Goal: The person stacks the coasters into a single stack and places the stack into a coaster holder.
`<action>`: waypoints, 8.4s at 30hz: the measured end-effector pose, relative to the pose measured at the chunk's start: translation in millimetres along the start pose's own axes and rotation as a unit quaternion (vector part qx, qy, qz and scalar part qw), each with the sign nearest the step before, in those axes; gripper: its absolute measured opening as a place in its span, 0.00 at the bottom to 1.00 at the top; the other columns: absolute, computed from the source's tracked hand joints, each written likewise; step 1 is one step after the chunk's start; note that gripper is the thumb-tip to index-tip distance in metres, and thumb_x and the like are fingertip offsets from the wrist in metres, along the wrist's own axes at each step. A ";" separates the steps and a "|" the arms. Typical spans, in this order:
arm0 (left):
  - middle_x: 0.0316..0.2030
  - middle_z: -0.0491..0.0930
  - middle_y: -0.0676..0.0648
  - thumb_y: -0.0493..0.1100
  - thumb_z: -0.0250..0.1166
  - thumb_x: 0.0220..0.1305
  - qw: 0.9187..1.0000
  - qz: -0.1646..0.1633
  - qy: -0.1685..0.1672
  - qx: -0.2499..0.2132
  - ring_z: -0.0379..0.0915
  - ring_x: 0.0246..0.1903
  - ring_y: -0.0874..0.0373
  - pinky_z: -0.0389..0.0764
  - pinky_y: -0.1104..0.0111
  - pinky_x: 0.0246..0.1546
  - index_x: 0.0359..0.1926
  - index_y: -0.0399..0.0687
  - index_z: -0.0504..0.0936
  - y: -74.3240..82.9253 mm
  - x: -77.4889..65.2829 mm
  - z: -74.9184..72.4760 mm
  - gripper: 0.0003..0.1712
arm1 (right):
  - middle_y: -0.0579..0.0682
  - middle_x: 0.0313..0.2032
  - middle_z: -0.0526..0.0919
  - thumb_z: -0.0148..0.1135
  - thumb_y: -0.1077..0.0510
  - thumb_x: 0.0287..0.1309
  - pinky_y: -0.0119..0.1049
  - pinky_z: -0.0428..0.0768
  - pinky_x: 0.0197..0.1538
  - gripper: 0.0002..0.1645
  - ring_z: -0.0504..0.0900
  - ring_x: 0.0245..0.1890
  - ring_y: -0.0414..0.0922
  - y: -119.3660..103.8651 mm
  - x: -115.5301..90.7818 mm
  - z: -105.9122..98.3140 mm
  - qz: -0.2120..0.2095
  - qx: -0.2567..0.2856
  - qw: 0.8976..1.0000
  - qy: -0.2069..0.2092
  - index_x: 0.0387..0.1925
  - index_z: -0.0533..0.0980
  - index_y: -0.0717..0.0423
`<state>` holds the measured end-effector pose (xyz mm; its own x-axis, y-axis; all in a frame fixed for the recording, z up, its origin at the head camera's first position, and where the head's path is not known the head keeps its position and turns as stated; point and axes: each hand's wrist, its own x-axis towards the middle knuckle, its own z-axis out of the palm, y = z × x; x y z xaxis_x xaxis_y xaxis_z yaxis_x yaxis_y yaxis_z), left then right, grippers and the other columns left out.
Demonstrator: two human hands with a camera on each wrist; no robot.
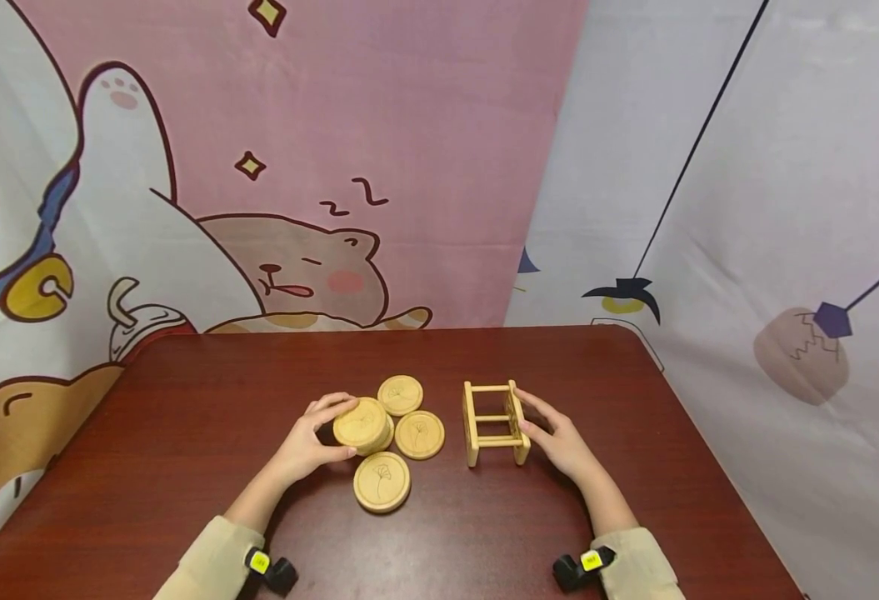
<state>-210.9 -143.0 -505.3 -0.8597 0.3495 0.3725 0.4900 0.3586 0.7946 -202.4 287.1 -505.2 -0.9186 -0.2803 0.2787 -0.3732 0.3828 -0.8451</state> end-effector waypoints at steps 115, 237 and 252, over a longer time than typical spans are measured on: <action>0.60 0.71 0.48 0.41 0.79 0.44 1.000 -0.001 -0.014 0.001 0.62 0.58 0.47 0.61 0.50 0.56 0.61 0.39 0.75 11.8 -20.8 1.7 0.41 | 0.58 0.61 0.71 0.54 0.61 0.67 0.27 0.67 0.53 0.29 0.69 0.56 0.32 3.6 0.0 0.0 0.011 0.007 1.000 -0.002 0.69 0.64 0.55; 0.58 0.72 0.54 0.50 0.81 0.36 0.998 0.036 -0.021 0.051 0.63 0.54 0.54 0.56 0.54 0.47 0.60 0.49 0.77 23.7 -13.5 -2.7 0.44 | 0.59 0.62 0.70 0.55 0.61 0.67 0.27 0.67 0.53 0.29 0.69 0.57 0.32 3.9 0.3 0.4 0.006 -0.003 1.000 0.002 0.68 0.65 0.53; 0.58 0.72 0.52 0.54 0.80 0.36 0.997 0.031 -0.053 0.035 0.63 0.54 0.56 0.56 0.54 0.49 0.60 0.48 0.77 31.8 -28.3 5.0 0.46 | 0.59 0.61 0.71 0.54 0.62 0.67 0.26 0.66 0.54 0.29 0.68 0.57 0.32 8.2 0.2 0.3 -0.003 -0.007 1.000 0.002 0.68 0.64 0.54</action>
<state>-170.3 -137.2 -492.9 -0.8091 0.4619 0.3634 0.5538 0.3923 0.7344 -205.6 289.9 -512.2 -0.9168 -0.2788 0.2858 -0.3805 0.3930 -0.8371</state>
